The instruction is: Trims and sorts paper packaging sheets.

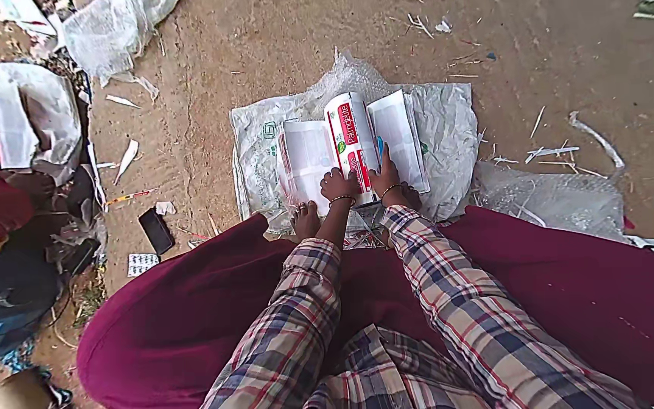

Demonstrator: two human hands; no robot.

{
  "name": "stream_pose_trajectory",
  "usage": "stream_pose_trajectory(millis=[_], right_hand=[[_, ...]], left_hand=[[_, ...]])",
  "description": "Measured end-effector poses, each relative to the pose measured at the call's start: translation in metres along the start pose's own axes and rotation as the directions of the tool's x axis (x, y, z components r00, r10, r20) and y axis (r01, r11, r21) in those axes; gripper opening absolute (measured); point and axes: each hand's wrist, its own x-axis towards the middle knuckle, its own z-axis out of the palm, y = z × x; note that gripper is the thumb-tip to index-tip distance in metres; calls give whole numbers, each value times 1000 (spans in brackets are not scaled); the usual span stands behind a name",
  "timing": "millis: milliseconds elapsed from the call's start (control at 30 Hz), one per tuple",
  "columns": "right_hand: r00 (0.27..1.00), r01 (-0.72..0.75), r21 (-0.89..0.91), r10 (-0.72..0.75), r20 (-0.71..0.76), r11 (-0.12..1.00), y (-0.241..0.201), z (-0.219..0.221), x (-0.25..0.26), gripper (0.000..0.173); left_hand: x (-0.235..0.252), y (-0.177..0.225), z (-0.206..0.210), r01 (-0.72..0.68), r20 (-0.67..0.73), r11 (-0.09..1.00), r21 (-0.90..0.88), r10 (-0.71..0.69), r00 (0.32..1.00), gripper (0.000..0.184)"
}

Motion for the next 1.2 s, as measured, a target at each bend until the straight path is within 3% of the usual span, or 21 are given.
stream_pose_trajectory(millis=[133,200,267,367,467,533,600,667,800,900,1067,1200], right_hand=[[993,110,62,-107,-42,992,4,3,-14,95],[992,104,94,-96,-85,990,3,5,-13,86],[991,82,125,-68,-111,989,3,4,-12,76],[997,44,0,-44,-58,999,-7,-3,-11,86],[1000,0,-209,1,9,978,-20,-11,-9,94],[999,-29,-209,33,13,978,-20,-20,-5,92],[999,-42,-153,40,-17,987,-13,-29,-2,86],[997,-56,-139,49,-56,989,-8,-36,1,81],[982,-180,-204,165,-88,962,-6,-53,3,80],[966,-236,-204,208,-153,950,-3,-62,10,75],[925,-311,-69,285,-252,948,44,-80,24,65],[905,-353,-111,309,-293,929,63,-65,42,74]], left_hand=[[8,-3,24,-32,52,951,-308,50,997,81],[21,-18,38,-57,34,837,-545,90,995,76],[25,-27,40,-78,24,750,-656,124,992,61],[20,-24,28,-52,51,777,-627,107,993,51],[5,-11,23,-52,-51,890,-452,32,998,60],[-8,-9,29,-214,-111,936,-278,191,975,78],[-14,-12,41,-370,-8,919,-137,372,928,92],[-18,-10,44,-364,136,929,-75,371,919,86],[-19,-12,39,-291,219,955,-59,296,930,80],[-16,-12,36,-296,203,952,-73,305,931,78],[-16,-20,35,-284,206,954,-95,298,932,76],[-14,-21,37,-296,202,950,-99,311,929,76]])
